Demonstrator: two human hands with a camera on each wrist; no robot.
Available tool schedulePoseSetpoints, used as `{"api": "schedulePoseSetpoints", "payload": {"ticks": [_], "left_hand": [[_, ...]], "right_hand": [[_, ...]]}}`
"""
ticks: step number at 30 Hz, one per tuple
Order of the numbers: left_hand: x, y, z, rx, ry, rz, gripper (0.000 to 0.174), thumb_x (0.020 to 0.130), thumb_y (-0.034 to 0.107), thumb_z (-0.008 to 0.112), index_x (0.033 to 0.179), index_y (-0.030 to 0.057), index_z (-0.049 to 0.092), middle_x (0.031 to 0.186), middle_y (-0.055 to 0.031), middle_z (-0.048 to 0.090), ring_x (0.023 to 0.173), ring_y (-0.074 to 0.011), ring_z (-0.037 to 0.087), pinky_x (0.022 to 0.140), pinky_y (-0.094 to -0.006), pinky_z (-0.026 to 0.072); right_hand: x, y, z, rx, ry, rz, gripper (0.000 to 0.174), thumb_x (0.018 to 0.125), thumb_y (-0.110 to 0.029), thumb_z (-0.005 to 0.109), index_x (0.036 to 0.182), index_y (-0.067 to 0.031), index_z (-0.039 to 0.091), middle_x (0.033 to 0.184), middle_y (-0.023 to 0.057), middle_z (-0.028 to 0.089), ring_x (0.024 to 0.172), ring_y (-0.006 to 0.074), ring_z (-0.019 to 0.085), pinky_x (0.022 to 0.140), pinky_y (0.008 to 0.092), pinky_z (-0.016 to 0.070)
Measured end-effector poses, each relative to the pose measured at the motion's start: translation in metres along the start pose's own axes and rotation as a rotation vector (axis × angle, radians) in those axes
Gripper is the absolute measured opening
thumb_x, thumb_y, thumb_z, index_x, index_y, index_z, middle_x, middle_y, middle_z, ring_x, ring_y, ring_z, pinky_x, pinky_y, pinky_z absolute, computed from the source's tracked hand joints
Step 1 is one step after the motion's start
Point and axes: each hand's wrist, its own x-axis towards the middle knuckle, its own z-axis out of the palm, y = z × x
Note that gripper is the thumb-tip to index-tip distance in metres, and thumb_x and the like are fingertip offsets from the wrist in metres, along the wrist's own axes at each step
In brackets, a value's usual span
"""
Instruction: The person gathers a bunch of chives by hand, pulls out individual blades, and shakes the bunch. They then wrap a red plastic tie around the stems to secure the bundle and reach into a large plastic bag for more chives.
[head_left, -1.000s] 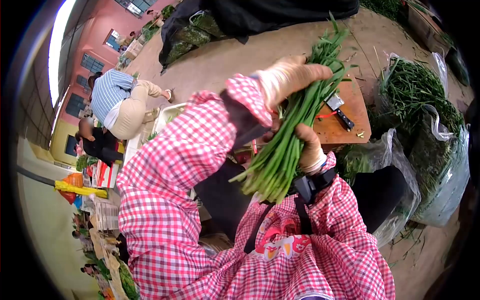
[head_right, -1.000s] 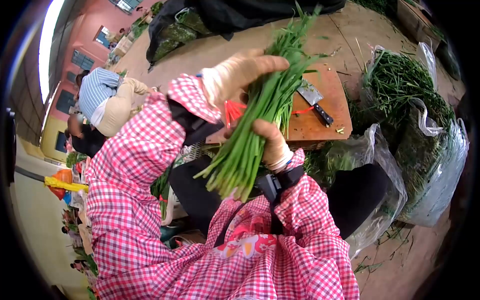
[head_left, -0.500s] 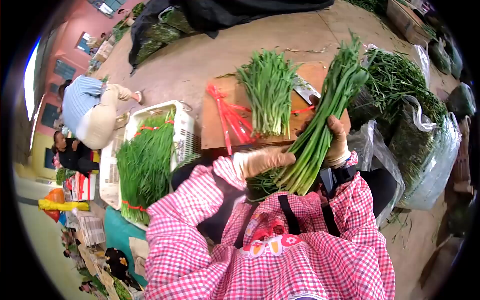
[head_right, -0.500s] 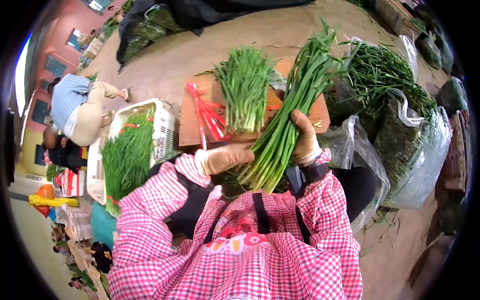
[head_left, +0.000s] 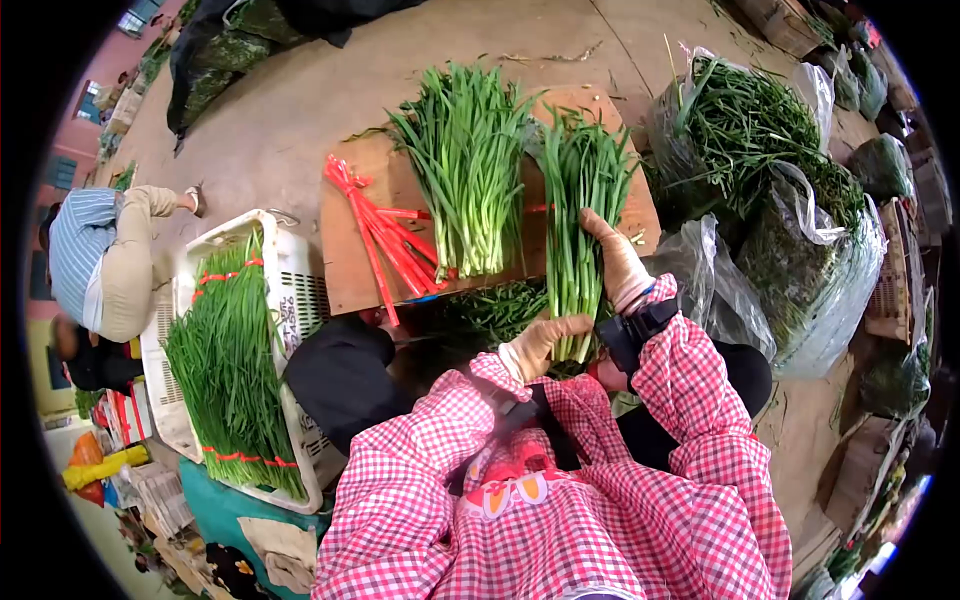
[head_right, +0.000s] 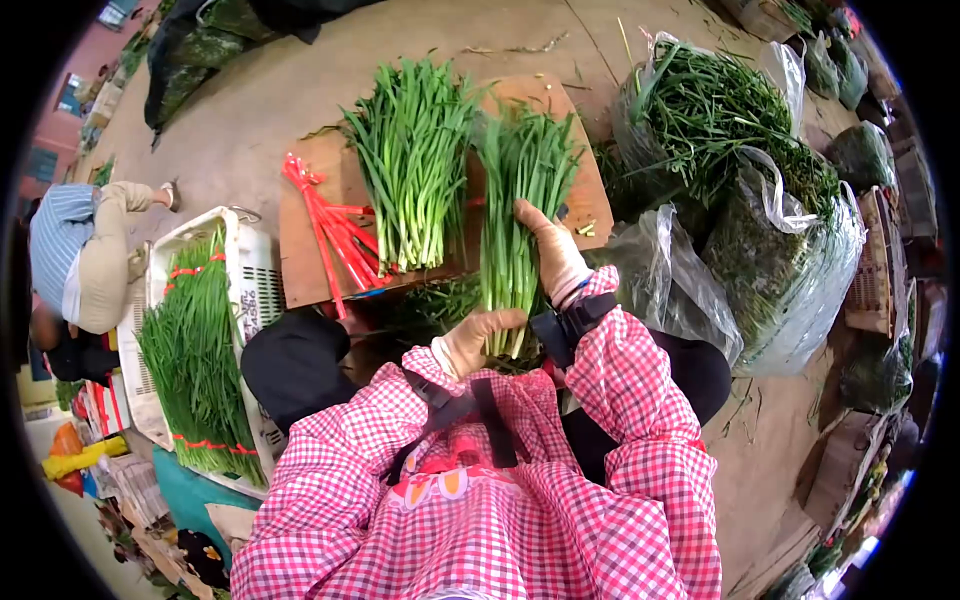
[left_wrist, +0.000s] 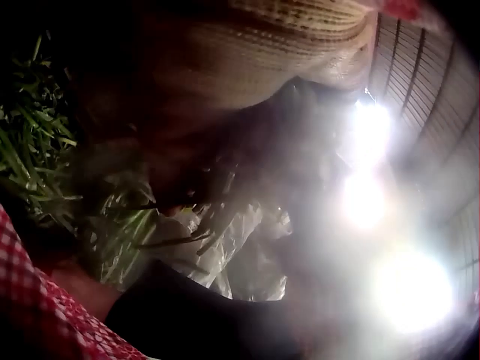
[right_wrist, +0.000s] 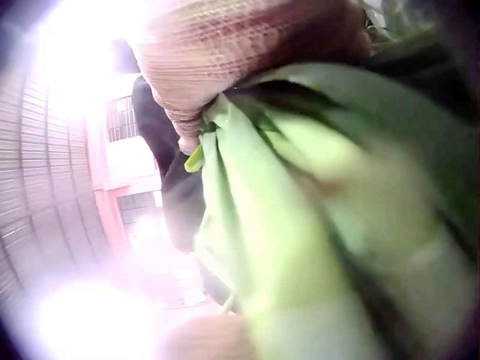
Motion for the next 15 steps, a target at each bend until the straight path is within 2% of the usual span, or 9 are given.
{"api": "schedulePoseSetpoints", "payload": {"ticks": [2,4,5,6,9,10,13,14,15], "left_hand": [[0.01,-0.008,-0.015,-0.201,0.032,-0.112,0.029,0.082,0.015,0.067,0.109,0.0036,0.063,0.094,-0.0099,0.07,0.082,-0.0232,0.069,0.078,-0.0385,0.0563],[0.016,-0.012,-0.024,-0.331,-0.001,-0.124,0.027,0.083,0.013,0.065,0.107,0.0026,0.064,0.097,-0.0113,0.07,0.085,-0.0242,0.069,0.08,-0.04,0.0565],[0.019,-0.015,-0.027,-0.371,0.014,-0.14,0.026,0.083,0.012,0.063,0.108,0.0021,0.063,0.097,-0.0124,0.07,0.086,-0.0255,0.069,0.081,-0.0409,0.0562],[0.023,-0.02,-0.035,-0.39,-0.012,-0.146,0.029,0.083,0.012,0.064,0.11,0.0011,0.063,0.098,-0.0135,0.07,0.089,-0.0265,0.069,0.082,-0.0415,0.0559],[0.018,-0.012,-0.026,-0.409,0.01,-0.134,0.027,0.083,0.012,0.065,0.109,0.0023,0.064,0.1,-0.0126,0.069,0.091,-0.0259,0.068,0.082,-0.0421,0.0558],[0.018,-0.011,-0.025,-0.398,0.005,-0.136,0.027,0.083,0.013,0.065,0.108,0.003,0.065,0.099,-0.0116,0.069,0.091,-0.0253,0.068,0.082,-0.0418,0.0559],[0.01,-0.003,-0.013,-0.271,0.093,-0.122,0.028,0.081,0.014,0.068,0.108,0.0055,0.066,0.097,-0.0086,0.069,0.092,-0.0241,0.068,0.082,-0.0407,0.056],[0.007,0.0,-0.009,-0.209,0.138,-0.111,0.029,0.081,0.015,0.069,0.108,0.0063,0.066,0.096,-0.0076,0.069,0.091,-0.0238,0.067,0.081,-0.0404,0.0561],[0.012,-0.001,-0.013,-0.11,0.204,-0.158,0.034,0.079,0.016,0.071,0.111,0.0072,0.064,0.094,-0.0065,0.068,0.09,-0.0235,0.067,0.08,-0.0412,0.0559]], "right_hand": [[0.003,0.005,-0.013,0.045,-0.091,0.119,0.053,0.091,-0.039,0.065,0.13,-0.0057,0.053,0.123,0.0075,0.06,0.107,0.0206,0.058,0.095,0.0376,0.0451],[-0.008,0.005,-0.018,0.005,-0.029,0.099,0.067,0.092,-0.047,0.061,0.141,-0.0062,0.041,0.135,0.01,0.052,0.119,0.0237,0.051,0.103,0.0396,0.0389],[-0.017,0.006,-0.022,0.032,-0.128,0.063,0.072,0.093,-0.048,0.058,0.145,-0.0057,0.034,0.143,0.0115,0.044,0.126,0.0255,0.045,0.108,0.041,0.0337],[-0.018,0.013,-0.033,-0.108,-0.031,-0.034,0.067,0.095,-0.047,0.055,0.144,-0.0054,0.037,0.141,0.012,0.047,0.127,0.0255,0.045,0.108,0.0413,0.0341],[-0.052,0.021,-0.04,0.042,-0.181,0.104,0.054,0.099,-0.043,0.047,0.136,-0.0033,0.047,0.135,0.0123,0.054,0.123,0.0241,0.05,0.107,0.0412,0.0374],[-0.058,0.028,-0.04,0.055,-0.149,0.172,0.054,0.098,-0.04,0.051,0.136,-0.0019,0.047,0.133,0.0117,0.056,0.121,0.0238,0.053,0.106,0.0424,0.0389],[-0.089,0.049,-0.04,-0.078,0.02,0.101,0.072,0.088,-0.03,0.069,0.144,0.001,0.036,0.13,0.0145,0.056,0.12,0.0219,0.055,0.102,0.0359,0.0429],[-0.091,0.058,-0.042,-0.147,-0.096,0.001,0.077,0.085,-0.023,0.073,0.145,0.0033,0.033,0.129,0.0129,0.056,0.115,0.0175,0.055,0.097,0.0296,0.0453],[-0.093,0.065,-0.038,-0.239,-0.069,-0.073,0.076,0.086,-0.02,0.073,0.145,0.004,0.033,0.128,0.0113,0.056,0.113,0.0157,0.055,0.095,0.0282,0.0456]]}}
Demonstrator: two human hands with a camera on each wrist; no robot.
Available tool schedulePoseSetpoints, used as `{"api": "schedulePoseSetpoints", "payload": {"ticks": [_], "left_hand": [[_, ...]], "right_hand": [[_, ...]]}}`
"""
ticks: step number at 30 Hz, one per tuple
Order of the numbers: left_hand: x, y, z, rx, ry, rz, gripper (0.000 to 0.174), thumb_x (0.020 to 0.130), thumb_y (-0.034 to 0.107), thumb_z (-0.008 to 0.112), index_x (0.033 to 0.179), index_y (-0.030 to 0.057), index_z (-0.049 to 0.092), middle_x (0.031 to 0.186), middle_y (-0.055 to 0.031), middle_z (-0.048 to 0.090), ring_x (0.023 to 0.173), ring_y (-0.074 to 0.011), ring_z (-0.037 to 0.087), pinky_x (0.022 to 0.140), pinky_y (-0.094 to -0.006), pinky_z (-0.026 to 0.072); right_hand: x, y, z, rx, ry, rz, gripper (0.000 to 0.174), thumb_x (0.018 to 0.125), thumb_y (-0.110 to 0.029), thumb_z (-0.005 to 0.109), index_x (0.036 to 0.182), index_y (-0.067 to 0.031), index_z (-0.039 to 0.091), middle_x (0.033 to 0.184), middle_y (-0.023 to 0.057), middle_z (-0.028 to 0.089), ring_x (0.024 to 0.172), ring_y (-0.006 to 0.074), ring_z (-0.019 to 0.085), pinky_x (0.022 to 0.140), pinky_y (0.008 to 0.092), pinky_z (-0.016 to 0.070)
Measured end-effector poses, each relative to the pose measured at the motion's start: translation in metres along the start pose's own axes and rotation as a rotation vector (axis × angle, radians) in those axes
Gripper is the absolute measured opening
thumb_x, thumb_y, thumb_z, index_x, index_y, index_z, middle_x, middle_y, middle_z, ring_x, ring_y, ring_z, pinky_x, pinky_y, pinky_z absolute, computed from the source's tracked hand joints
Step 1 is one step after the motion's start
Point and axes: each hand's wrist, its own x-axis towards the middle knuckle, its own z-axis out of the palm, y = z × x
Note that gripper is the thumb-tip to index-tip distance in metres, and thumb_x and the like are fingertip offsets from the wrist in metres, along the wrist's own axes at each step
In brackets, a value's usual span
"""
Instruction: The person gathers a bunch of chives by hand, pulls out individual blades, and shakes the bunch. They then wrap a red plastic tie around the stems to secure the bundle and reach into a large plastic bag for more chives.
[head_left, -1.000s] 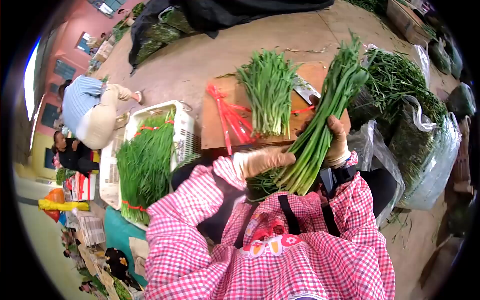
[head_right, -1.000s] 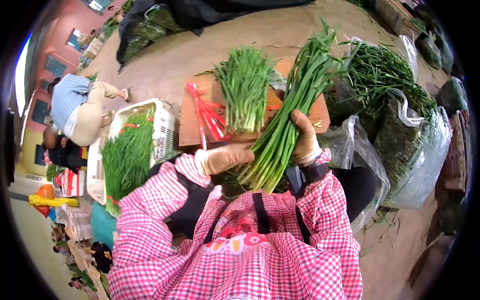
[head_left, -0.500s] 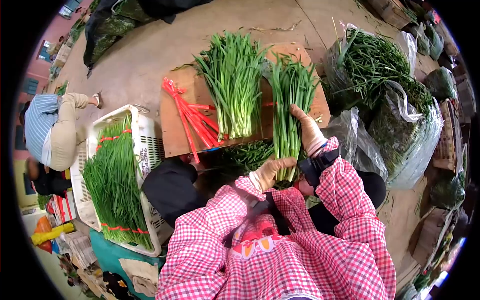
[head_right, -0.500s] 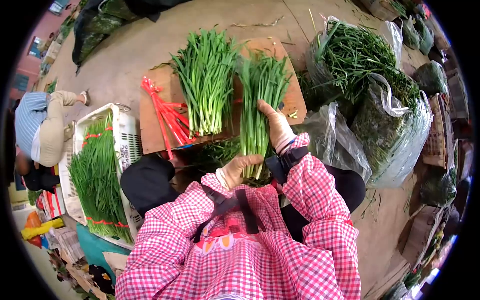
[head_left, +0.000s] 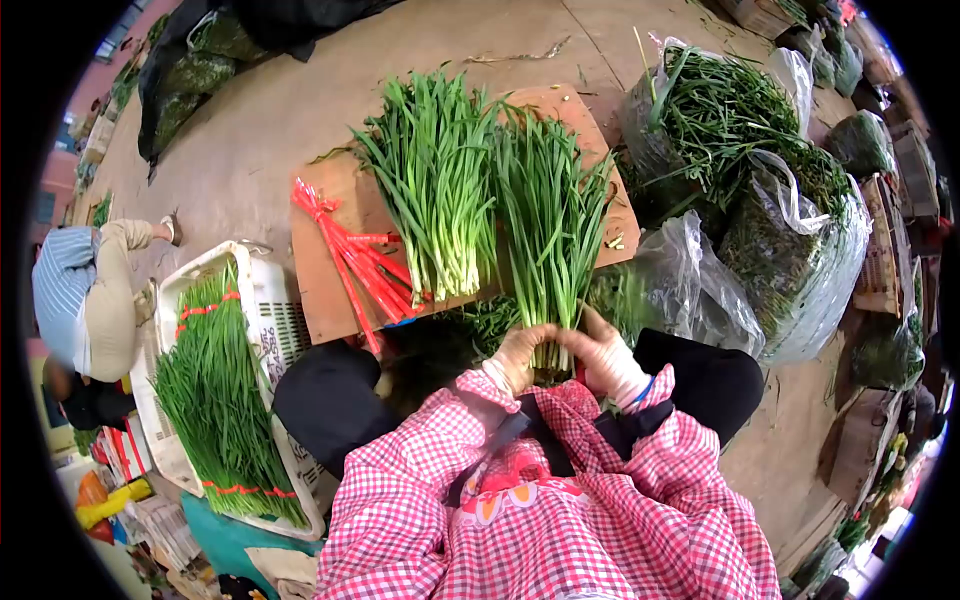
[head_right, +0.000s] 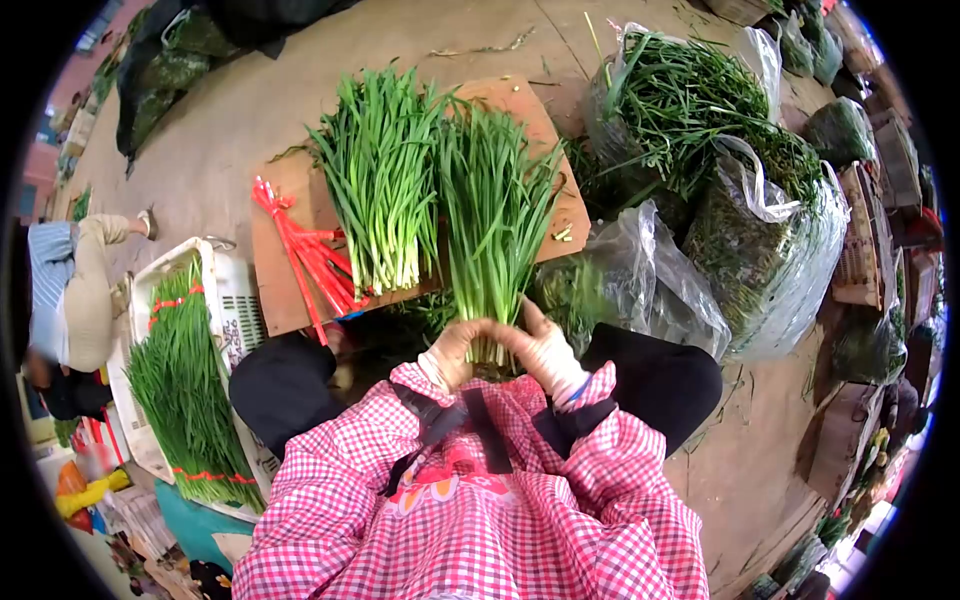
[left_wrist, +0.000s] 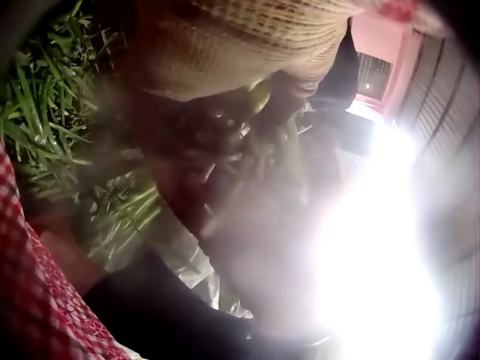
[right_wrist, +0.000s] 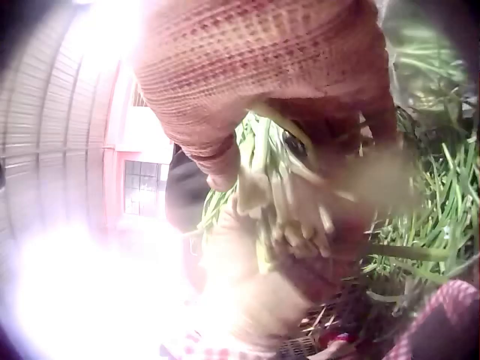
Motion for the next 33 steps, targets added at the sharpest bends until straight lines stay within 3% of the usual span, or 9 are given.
{"api": "schedulePoseSetpoints", "payload": {"ticks": [6,10,17,21,23,25,28,29,33], "left_hand": [[0.009,-0.009,-0.025,-0.144,-0.157,-0.07,0.037,0.086,0.023,0.066,0.116,0.0023,0.059,0.101,-0.0146,0.067,0.09,-0.0324,0.066,0.081,-0.0521,0.0539],[0.003,-0.008,-0.017,-0.14,-0.2,-0.091,0.04,0.087,0.022,0.068,0.122,0.0071,0.057,0.115,-0.0104,0.064,0.104,-0.0302,0.062,0.089,-0.0528,0.0508],[0.004,-0.016,-0.004,-0.135,0.001,-0.069,0.04,0.084,0.012,0.066,0.123,0.0052,0.057,0.12,-0.0104,0.061,0.111,-0.0288,0.058,0.096,-0.0484,0.0468],[0.0,-0.012,0.002,-0.093,0.0,-0.007,0.033,0.083,0.012,0.067,0.114,0.0025,0.059,0.105,-0.0127,0.065,0.097,-0.0292,0.062,0.087,-0.0442,0.0514],[-0.001,0.003,-0.011,0.016,-0.047,-0.003,0.029,0.083,0.012,0.067,0.109,0.0017,0.06,0.096,-0.0132,0.066,0.086,-0.0289,0.065,0.08,-0.0417,0.054],[-0.044,0.035,0.025,0.147,0.007,-0.059,0.026,0.084,0.013,0.068,0.104,-0.0006,0.06,0.089,-0.0138,0.065,0.074,-0.0257,0.065,0.067,-0.0373,0.0554],[-0.115,0.089,0.044,1.089,-0.377,0.415,0.033,0.087,0.003,0.064,0.118,-0.0044,0.058,0.101,-0.0147,0.066,0.084,-0.0212,0.068,0.072,-0.0305,0.0594],[-0.128,0.106,0.059,0.653,-0.158,0.101,0.027,0.09,0.005,0.061,0.116,-0.0025,0.062,0.098,-0.0133,0.067,0.085,-0.0175,0.068,0.069,-0.0291,0.059],[-0.147,0.122,0.081,1.273,0.027,0.085,0.024,0.089,0.004,0.061,0.111,-0.0037,0.065,0.093,-0.0137,0.068,0.082,-0.0211,0.068,0.07,-0.0318,0.0583]], "right_hand": [[-0.01,0.016,0.006,0.01,0.061,-0.055,0.066,0.089,-0.012,0.068,0.145,0.0018,0.036,0.124,0.0043,0.057,0.105,0.0109,0.053,0.091,0.0251,0.0444],[-0.012,0.012,0.02,-1.133,0.268,-0.404,0.06,0.084,-0.021,0.06,0.136,0.0029,0.042,0.13,0.0251,0.052,0.124,0.0423,0.046,0.104,0.0501,0.0365],[-0.01,0.007,0.02,-1.443,0.244,-0.358,0.064,0.08,-0.022,0.057,0.136,0.0038,0.04,0.131,0.0233,0.054,0.128,0.037,0.046,0.109,0.0507,0.0323],[-0.037,-0.014,0.014,-0.942,0.146,-0.327,0.071,0.083,-0.035,0.062,0.137,0.0055,0.041,0.132,0.0275,0.052,0.125,0.0391,0.049,0.106,0.0444,0.0383],[-0.048,-0.006,0.013,-0.292,0.093,-0.151,0.079,0.081,-0.037,0.071,0.143,0.0008,0.039,0.138,0.0218,0.051,0.13,0.0261,0.048,0.105,0.0345,0.0401],[-0.062,-0.001,0.011,-0.149,0.092,-0.15,0.07,0.084,-0.03,0.071,0.141,-0.0009,0.043,0.134,0.0164,0.055,0.121,0.0209,0.053,0.099,0.0325,0.0439],[-0.061,0.014,0.004,-0.01,-0.023,-0.118,0.047,0.09,-0.023,0.064,0.131,-0.0016,0.054,0.113,0.0084,0.064,0.098,0.0143,0.059,0.086,0.0288,0.048],[-0.062,0.014,0.006,-0.035,-0.029,-0.113,0.046,0.09,-0.023,0.064,0.13,-0.0015,0.055,0.111,0.0082,0.065,0.098,0.014,0.059,0.086,0.0284,0.048],[-0.064,0.01,0.023,-0.126,-0.151,-0.162,0.04,0.09,-0.022,0.062,0.125,-0.0021,0.059,0.106,0.0092,0.068,0.099,0.0166,0.061,0.087,0.0297,0.0484]]}}
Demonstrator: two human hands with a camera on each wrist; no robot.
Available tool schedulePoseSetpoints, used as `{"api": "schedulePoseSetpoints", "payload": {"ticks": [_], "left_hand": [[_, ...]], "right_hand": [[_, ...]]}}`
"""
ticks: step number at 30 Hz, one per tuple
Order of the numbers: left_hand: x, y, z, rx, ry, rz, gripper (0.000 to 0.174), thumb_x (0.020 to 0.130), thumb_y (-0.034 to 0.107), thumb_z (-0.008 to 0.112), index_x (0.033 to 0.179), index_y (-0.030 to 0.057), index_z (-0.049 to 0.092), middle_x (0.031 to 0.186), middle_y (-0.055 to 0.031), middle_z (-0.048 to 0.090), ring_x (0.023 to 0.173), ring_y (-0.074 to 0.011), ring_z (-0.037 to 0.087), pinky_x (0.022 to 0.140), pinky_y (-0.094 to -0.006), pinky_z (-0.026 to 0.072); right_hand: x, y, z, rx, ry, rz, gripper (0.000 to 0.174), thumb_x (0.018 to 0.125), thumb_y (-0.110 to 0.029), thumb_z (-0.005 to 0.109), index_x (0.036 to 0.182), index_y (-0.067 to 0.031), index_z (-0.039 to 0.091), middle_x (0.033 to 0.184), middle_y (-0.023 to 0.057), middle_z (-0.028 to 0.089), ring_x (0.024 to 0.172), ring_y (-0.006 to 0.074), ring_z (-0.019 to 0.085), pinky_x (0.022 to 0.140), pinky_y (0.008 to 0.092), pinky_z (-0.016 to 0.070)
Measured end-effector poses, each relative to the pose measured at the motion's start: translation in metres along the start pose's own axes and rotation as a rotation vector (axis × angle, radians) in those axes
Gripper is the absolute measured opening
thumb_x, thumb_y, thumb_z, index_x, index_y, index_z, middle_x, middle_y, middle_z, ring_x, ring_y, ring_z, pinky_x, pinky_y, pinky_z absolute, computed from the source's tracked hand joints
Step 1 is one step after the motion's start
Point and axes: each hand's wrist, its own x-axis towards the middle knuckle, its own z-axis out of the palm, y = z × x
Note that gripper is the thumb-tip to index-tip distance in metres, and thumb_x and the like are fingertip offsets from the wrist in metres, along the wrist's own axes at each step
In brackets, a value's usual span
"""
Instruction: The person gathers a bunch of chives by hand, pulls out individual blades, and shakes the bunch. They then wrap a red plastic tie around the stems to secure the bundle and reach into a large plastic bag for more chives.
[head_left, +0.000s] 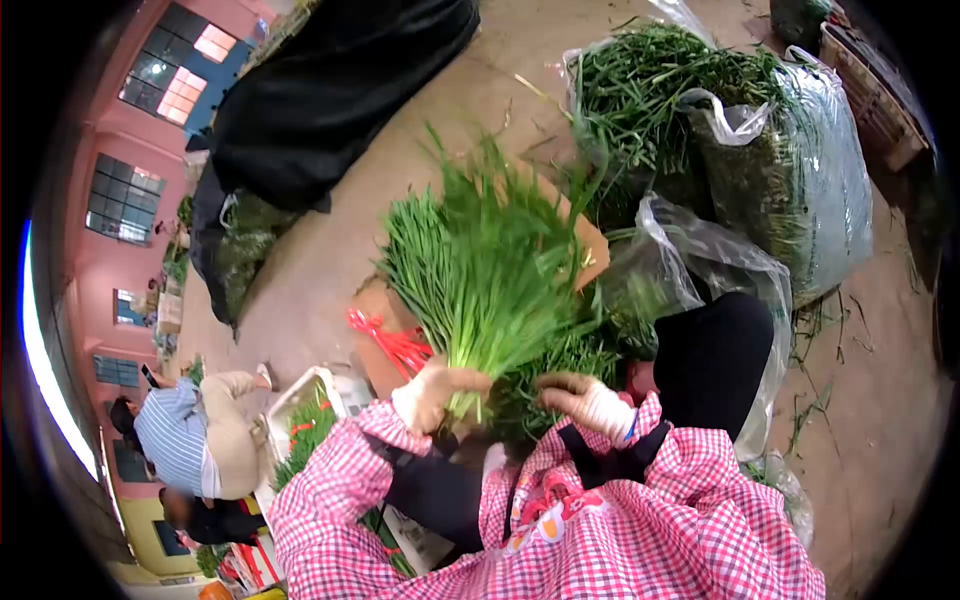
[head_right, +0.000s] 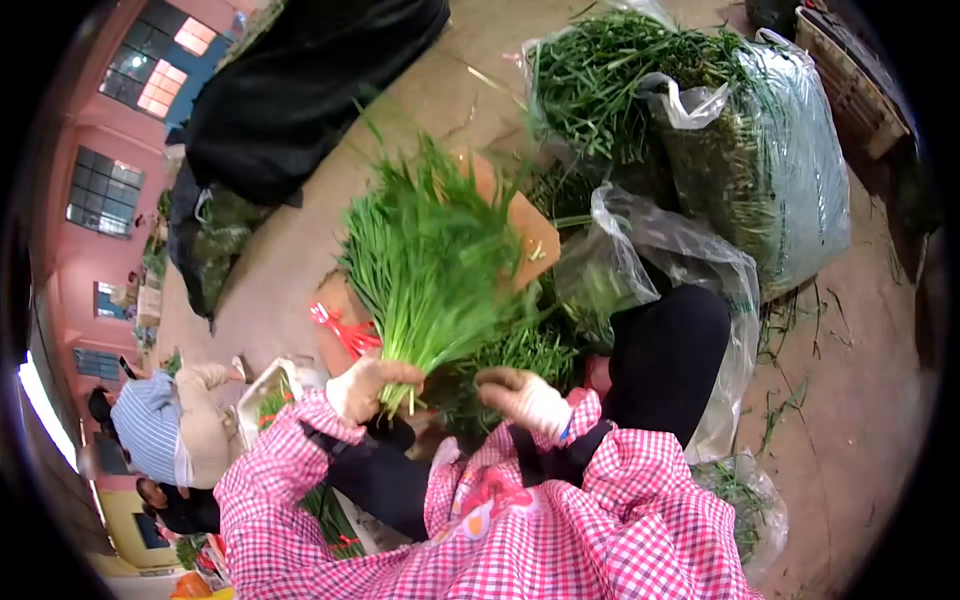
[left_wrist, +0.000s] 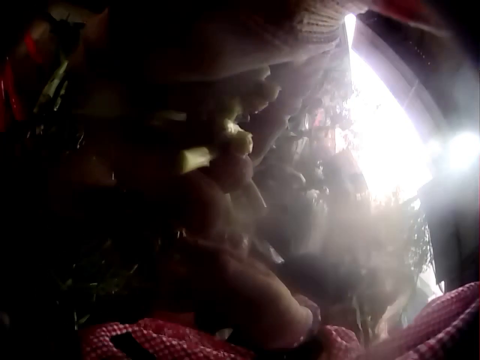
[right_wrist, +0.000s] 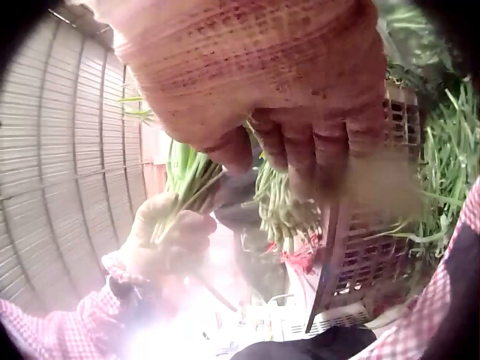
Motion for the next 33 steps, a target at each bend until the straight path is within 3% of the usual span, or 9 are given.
{"api": "schedulePoseSetpoints", "payload": {"ticks": [4,5,7,8,13,18,20,28,33], "left_hand": [[-0.008,0.005,-0.011,-0.171,0.041,0.027,0.034,0.09,0.012,0.064,0.116,-0.0083,0.059,0.094,-0.0182,0.068,0.085,-0.0241,0.068,0.072,-0.0348,0.0587],[-0.013,0.002,-0.011,0.036,-0.025,0.202,0.031,0.089,0.01,0.065,0.114,-0.0077,0.059,0.093,-0.0174,0.068,0.082,-0.024,0.069,0.069,-0.0356,0.0591],[-0.012,0.026,0.004,-0.137,0.008,0.144,0.031,0.085,0.009,0.069,0.111,-0.0061,0.06,0.091,-0.0157,0.068,0.078,-0.0235,0.069,0.065,-0.0353,0.0596],[-0.015,0.039,0.019,-0.529,0.123,-0.111,0.034,0.082,0.011,0.072,0.11,-0.0051,0.061,0.09,-0.0149,0.068,0.077,-0.0232,0.069,0.062,-0.0341,0.0597],[-0.008,0.02,0.024,-0.622,0.115,-0.168,0.029,0.082,0.007,0.07,0.108,-0.0028,0.062,0.09,-0.0125,0.069,0.075,-0.0214,0.069,0.061,-0.0338,0.0593],[-0.002,0.027,0.071,-0.602,0.028,0.028,0.045,0.083,0.003,0.067,0.126,0.001,0.054,0.111,-0.0104,0.065,0.094,-0.0222,0.065,0.078,-0.0336,0.0549],[0.009,0.003,0.076,-0.478,0.102,0.087,0.038,0.084,0.007,0.067,0.12,0.0017,0.059,0.103,-0.0085,0.066,0.092,-0.0203,0.066,0.08,-0.03,0.0535],[0.021,-0.032,0.109,-0.361,0.051,0.012,0.034,0.083,0.004,0.07,0.114,0.0006,0.057,0.087,-0.0053,0.064,0.067,-0.0132,0.061,0.056,-0.0274,0.0485],[0.045,-0.047,0.119,-0.044,0.212,0.166,0.056,0.078,0.013,0.072,0.128,0.0002,0.049,0.091,-0.0083,0.066,0.075,-0.0154,0.062,0.069,-0.0306,0.0517]], "right_hand": [[-0.004,0.001,0.007,0.043,-0.059,0.016,0.043,0.089,-0.026,0.063,0.124,-0.0022,0.06,0.111,0.0134,0.067,0.099,0.0191,0.062,0.089,0.0315,0.0482],[-0.007,-0.007,0.005,-0.096,-0.096,0.011,0.044,0.09,-0.028,0.062,0.125,-0.0023,0.059,0.113,0.0129,0.066,0.1,0.0183,0.062,0.089,0.0306,0.0477],[-0.011,-0.014,0.006,0.025,-0.144,0.028,0.049,0.089,-0.027,0.064,0.131,-0.0024,0.055,0.113,0.0088,0.066,0.101,0.0157,0.061,0.088,0.0293,0.0476],[-0.01,-0.006,0.008,0.122,-0.165,0.014,0.052,0.089,-0.027,0.065,0.133,-0.0027,0.052,0.113,0.0077,0.065,0.101,0.0149,0.06,0.088,0.0286,0.0475],[-0.009,-0.023,0.022,0.473,-0.147,-0.054,0.062,0.09,-0.027,0.066,0.14,0.0004,0.042,0.115,0.0079,0.063,0.1,0.0141,0.058,0.089,0.0291,0.0464],[0.007,-0.046,0.02,0.654,-0.241,-0.099,0.062,0.09,-0.041,0.066,0.136,-0.003,0.048,0.127,0.0088,0.058,0.112,0.0186,0.056,0.095,0.032,0.0457],[0.016,-0.048,0.016,0.782,-0.27,-0.048,0.064,0.088,-0.044,0.068,0.134,-0.0032,0.05,0.128,0.0097,0.058,0.115,0.0214,0.056,0.098,0.0349,0.0454],[0.019,-0.063,-0.015,0.977,-0.002,-0.126,0.059,0.09,-0.045,0.064,0.131,-0.0045,0.052,0.125,0.0093,0.061,0.111,0.0248,0.059,0.1,0.0398,0.0444],[0.033,-0.069,-0.03,0.805,0.124,-0.19,0.058,0.089,-0.043,0.066,0.132,-0.0062,0.053,0.124,0.0064,0.062,0.109,0.0225,0.059,0.095,0.0386,0.0477]]}}
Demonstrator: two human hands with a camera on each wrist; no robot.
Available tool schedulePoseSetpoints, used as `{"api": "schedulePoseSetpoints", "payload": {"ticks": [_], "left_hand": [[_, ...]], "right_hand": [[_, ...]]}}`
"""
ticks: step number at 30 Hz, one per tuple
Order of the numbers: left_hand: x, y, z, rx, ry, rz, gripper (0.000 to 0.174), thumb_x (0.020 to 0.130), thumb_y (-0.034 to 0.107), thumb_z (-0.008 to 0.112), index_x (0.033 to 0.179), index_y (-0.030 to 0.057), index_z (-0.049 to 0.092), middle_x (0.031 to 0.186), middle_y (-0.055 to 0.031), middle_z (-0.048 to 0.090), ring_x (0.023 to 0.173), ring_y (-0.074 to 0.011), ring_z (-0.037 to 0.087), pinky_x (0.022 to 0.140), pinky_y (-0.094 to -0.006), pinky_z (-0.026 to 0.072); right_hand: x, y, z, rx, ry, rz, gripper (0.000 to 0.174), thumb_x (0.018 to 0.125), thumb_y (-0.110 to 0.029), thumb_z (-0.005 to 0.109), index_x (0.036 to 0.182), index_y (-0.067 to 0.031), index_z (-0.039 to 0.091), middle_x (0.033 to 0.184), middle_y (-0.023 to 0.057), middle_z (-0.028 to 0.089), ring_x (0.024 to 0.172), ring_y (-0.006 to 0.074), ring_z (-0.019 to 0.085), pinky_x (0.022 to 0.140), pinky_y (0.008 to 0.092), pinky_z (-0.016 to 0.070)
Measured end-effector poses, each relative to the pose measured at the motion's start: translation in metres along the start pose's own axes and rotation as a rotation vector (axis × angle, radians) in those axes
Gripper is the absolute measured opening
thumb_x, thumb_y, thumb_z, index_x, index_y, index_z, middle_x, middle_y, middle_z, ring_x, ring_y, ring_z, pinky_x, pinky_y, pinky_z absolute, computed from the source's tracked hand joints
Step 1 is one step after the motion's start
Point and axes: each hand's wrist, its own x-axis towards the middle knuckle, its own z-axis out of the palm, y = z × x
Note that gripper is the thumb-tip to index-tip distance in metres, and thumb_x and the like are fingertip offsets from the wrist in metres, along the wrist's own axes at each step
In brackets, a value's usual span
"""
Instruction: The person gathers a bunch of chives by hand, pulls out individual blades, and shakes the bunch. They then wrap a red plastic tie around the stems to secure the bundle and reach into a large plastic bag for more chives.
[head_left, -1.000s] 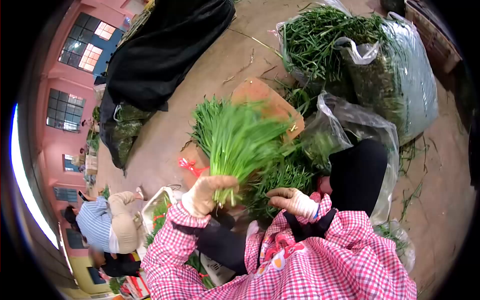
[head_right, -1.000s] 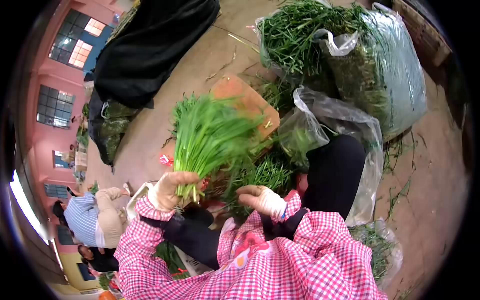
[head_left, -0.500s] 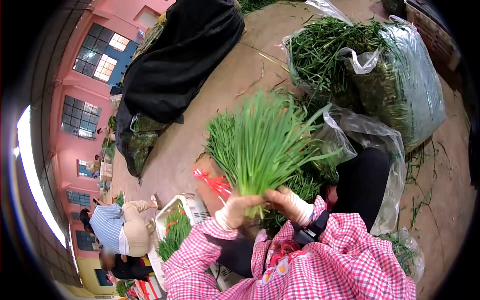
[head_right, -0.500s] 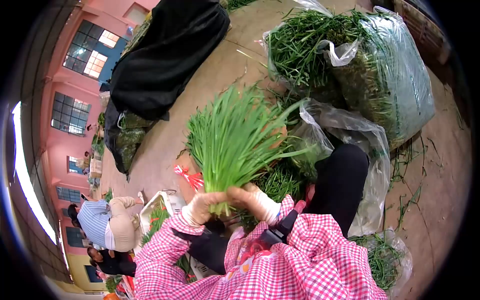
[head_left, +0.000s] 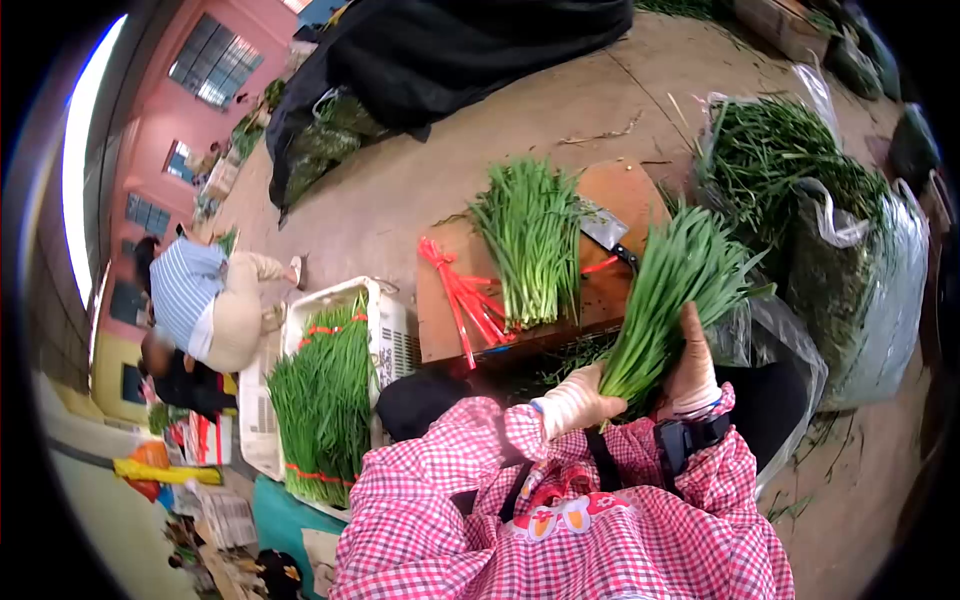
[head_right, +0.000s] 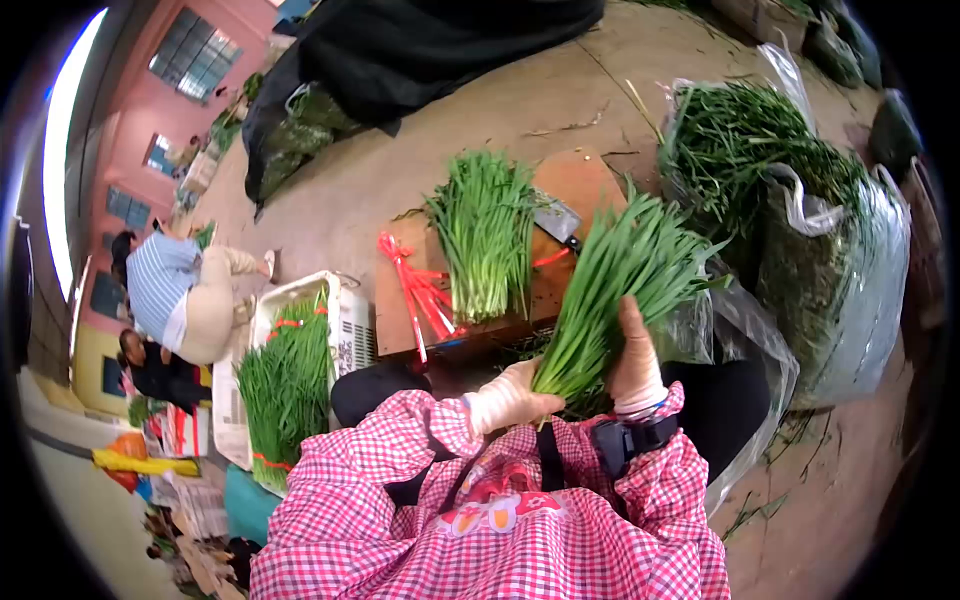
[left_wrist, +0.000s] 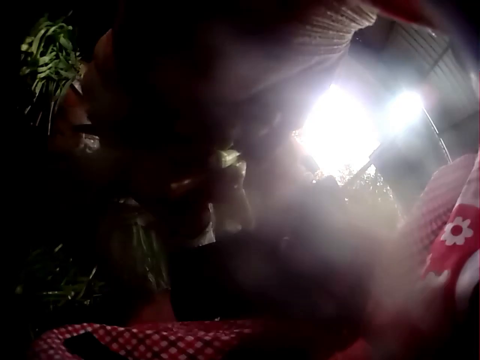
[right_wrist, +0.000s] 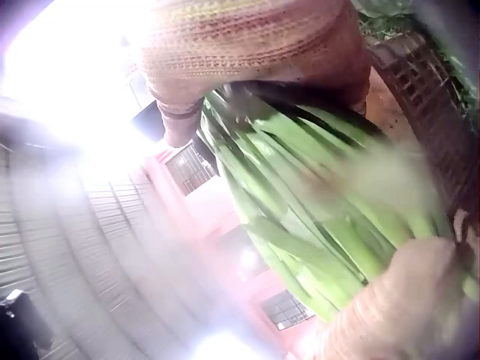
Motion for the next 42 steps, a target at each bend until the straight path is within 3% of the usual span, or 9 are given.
{"api": "schedulePoseSetpoints", "payload": {"ticks": [5,10,16,19,21,24,30,35,42], "left_hand": [[0.004,0.01,-0.01,0.283,0.067,-0.088,0.071,0.076,0.03,0.069,0.134,-0.0029,0.043,0.101,-0.0263,0.066,0.098,-0.037,0.065,0.083,-0.0387,0.0511],[0.014,-0.006,-0.031,-0.463,0.178,0.193,0.061,0.077,0.003,0.068,0.133,0.0002,0.047,0.109,-0.0026,0.065,0.094,-0.0131,0.059,0.083,-0.0266,0.0492],[0.002,0.004,-0.127,-0.917,0.206,0.164,0.04,0.077,0.011,0.076,0.113,0.0022,0.061,0.091,-0.0059,0.067,0.071,-0.0175,0.065,0.055,-0.031,0.055],[0.013,-0.008,-0.164,-1.094,0.174,0.09,0.032,0.082,0.01,0.069,0.112,0.0,0.06,0.093,-0.0108,0.068,0.074,-0.0234,0.069,0.059,-0.0371,0.0606],[0.033,-0.034,-0.169,-1.254,0.158,0.027,0.032,0.084,0.01,0.067,0.114,-0.0001,0.06,0.096,-0.0122,0.069,0.078,-0.0251,0.07,0.065,-0.0412,0.0619],[0.053,-0.067,-0.165,-1.304,0.123,0.011,0.029,0.087,0.01,0.063,0.113,-0.0021,0.06,0.1,-0.0125,0.069,0.085,-0.0236,0.069,0.075,-0.0379,0.0596],[0.052,-0.071,-0.168,-1.299,0.067,-0.042,0.029,0.09,0.014,0.059,0.114,-0.0018,0.061,0.099,-0.0111,0.068,0.088,-0.0196,0.068,0.075,-0.0316,0.0568],[0.056,-0.074,-0.168,-1.185,0.091,0.033,0.031,0.086,0.02,0.063,0.112,0.0037,0.063,0.096,-0.0072,0.066,0.085,-0.0193,0.066,0.074,-0.0293,0.0547],[0.052,-0.076,-0.147,-1.389,0.215,-0.112,0.037,0.093,0.036,0.054,0.111,0.004,0.059,0.092,-0.0079,0.067,0.073,-0.0178,0.064,0.057,-0.0307,0.0515]], "right_hand": [[0.032,-0.027,0.03,-0.142,-0.02,0.078,0.045,0.09,-0.035,0.065,0.121,-0.0035,0.059,0.107,0.0069,0.067,0.089,0.0195,0.065,0.08,0.0332,0.0539],[0.082,-0.028,0.101,-0.423,-0.136,0.043,0.033,0.089,-0.022,0.061,0.114,0.0,0.062,0.096,0.0075,0.069,0.082,0.0164,0.066,0.076,0.0294,0.0544],[0.187,0.033,0.182,-0.377,-0.271,0.316,0.034,0.088,-0.022,0.069,0.111,0.0023,0.062,0.1,0.0098,0.069,0.085,0.0208,0.068,0.077,0.0329,0.0566],[0.238,0.073,0.179,-0.614,-0.267,0.266,0.067,0.082,-0.036,0.074,0.129,0.0051,0.05,0.122,0.0162,0.062,0.109,0.0271,0.061,0.095,0.0387,0.0488],[0.255,0.086,0.163,-1.137,-0.088,0.205,0.113,0.073,-0.064,0.07,0.147,0.008,0.023,0.146,0.0261,0.038,0.137,0.0361,0.036,0.112,0.0407,0.0289],[0.262,0.071,0.136,-1.497,-0.316,0.149,0.109,0.076,-0.059,0.072,0.148,0.0064,0.023,0.141,0.0276,0.044,0.13,0.0366,0.046,0.107,0.0361,0.0368],[0.238,0.05,0.138,-1.162,-0.303,-0.754,0.062,0.088,-0.011,0.069,0.143,-0.0091,0.042,0.133,0.0178,0.056,0.119,0.0252,0.057,0.101,0.0353,0.0446],[0.227,0.094,0.169,-1.509,-1.285,-0.58,0.028,0.083,-0.018,0.069,0.108,-0.0046,0.068,0.112,0.0098,0.069,0.12,0.0294,0.057,0.11,0.0511,0.0333],[0.275,0.152,0.118,-1.544,-1.407,-0.376,0.016,0.083,-0.023,0.065,0.084,-0.0086,0.072,0.085,0.0075,0.071,0.09,0.0267,0.067,0.111,0.053,0.03]]}}
